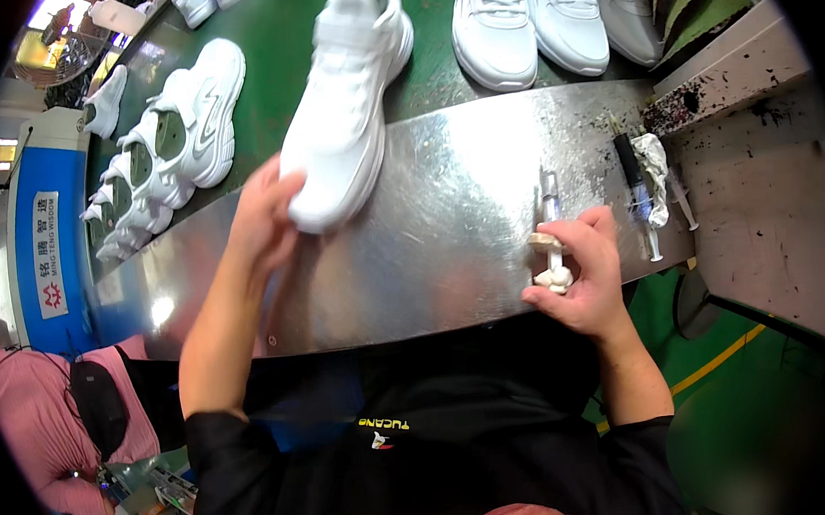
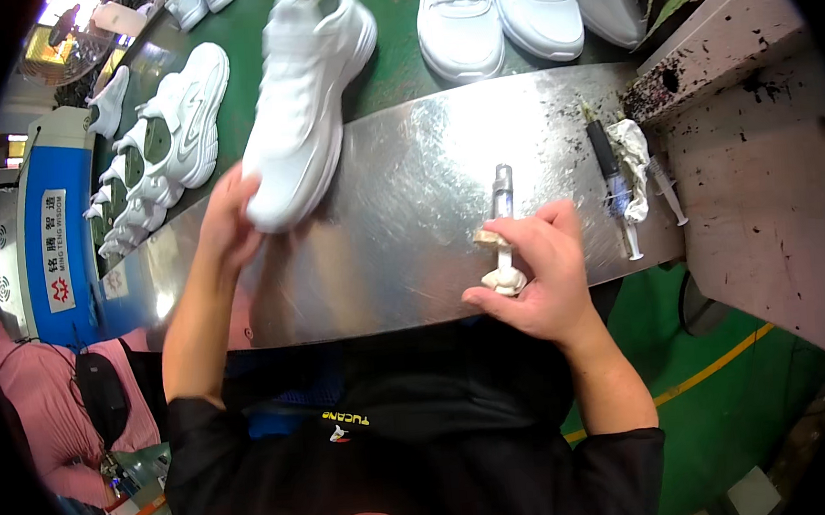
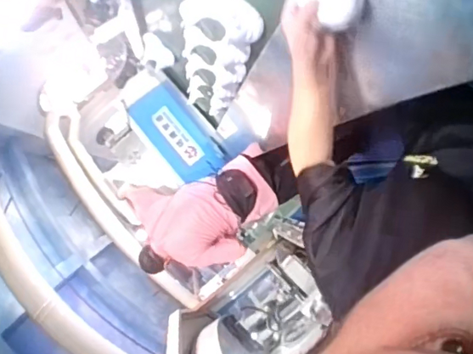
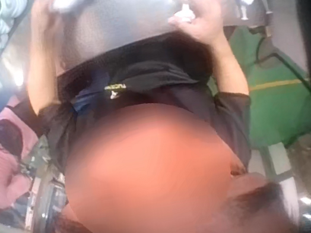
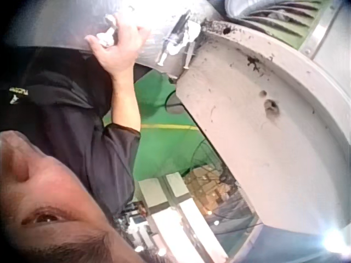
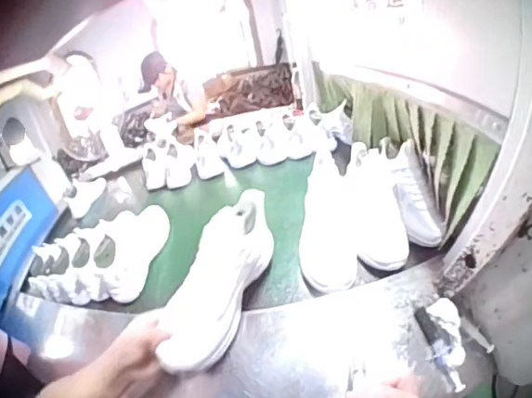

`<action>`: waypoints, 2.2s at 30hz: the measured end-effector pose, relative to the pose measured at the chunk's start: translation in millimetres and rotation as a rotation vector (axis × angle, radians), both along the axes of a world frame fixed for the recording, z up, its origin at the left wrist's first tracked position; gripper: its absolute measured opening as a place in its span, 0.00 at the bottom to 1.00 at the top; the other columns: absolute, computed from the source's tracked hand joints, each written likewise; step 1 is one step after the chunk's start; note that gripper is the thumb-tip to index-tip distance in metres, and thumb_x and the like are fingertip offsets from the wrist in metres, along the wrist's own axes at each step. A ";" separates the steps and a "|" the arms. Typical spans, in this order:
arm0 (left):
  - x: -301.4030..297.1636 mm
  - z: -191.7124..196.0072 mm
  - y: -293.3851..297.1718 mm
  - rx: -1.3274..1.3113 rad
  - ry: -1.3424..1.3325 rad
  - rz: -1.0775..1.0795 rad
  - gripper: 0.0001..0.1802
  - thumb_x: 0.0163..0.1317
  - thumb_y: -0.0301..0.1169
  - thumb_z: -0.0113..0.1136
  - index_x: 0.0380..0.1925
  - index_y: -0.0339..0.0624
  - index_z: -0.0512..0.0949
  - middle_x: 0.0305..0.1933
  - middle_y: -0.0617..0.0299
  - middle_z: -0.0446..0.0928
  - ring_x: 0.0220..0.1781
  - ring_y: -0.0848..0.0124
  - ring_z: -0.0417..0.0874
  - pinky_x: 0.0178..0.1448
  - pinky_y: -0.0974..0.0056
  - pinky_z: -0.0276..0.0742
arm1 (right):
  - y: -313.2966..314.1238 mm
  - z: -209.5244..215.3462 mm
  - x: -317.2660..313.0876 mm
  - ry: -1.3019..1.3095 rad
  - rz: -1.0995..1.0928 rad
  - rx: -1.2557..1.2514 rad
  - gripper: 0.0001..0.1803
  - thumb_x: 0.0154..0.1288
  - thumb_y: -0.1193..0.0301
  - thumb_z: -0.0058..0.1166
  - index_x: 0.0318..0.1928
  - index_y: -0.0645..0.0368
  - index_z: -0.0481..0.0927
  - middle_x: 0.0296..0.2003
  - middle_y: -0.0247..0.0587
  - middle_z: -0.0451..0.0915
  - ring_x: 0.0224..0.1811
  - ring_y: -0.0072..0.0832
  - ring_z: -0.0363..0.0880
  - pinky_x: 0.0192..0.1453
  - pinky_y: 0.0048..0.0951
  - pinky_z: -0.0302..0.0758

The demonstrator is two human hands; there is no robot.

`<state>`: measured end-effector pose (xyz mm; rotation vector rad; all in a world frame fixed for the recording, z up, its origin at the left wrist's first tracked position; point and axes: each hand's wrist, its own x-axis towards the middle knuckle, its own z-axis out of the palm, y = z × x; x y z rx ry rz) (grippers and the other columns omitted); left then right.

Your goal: The person applies glue to the seams of white sneakers using a syringe. They rotate each shoe to access different edges and then place the treated shoes on a metal table.

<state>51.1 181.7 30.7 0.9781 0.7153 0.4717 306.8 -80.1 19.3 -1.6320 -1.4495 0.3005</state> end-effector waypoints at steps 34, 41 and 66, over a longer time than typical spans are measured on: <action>-123.3 9.5 85.4 0.588 0.167 0.444 0.37 0.51 0.17 0.61 0.63 0.42 0.62 0.56 0.57 0.72 0.54 0.69 0.75 0.59 0.64 0.71 | 3.3 -2.8 -17.8 -0.008 0.019 -0.018 0.33 0.35 0.56 0.74 0.41 0.61 0.77 0.31 0.37 0.75 0.35 0.33 0.65 0.37 0.32 0.66; -116.7 26.4 -104.4 1.028 0.533 0.194 0.53 0.45 0.26 0.67 0.69 0.41 0.46 0.64 0.49 0.62 0.64 0.61 0.67 0.63 0.60 0.66 | -8.6 1.7 -15.9 0.016 0.066 0.020 0.31 0.37 0.55 0.73 0.41 0.59 0.78 0.29 0.33 0.76 0.32 0.32 0.64 0.36 0.31 0.65; -23.3 71.5 -25.4 0.285 -0.480 0.218 0.32 0.49 0.31 0.64 0.55 0.34 0.65 0.48 0.56 0.74 0.48 0.69 0.77 0.52 0.65 0.75 | -7.3 59.2 -30.3 0.714 0.346 0.051 0.47 0.37 0.41 0.70 0.50 0.64 0.70 0.33 0.40 0.68 0.32 0.26 0.71 0.33 0.22 0.72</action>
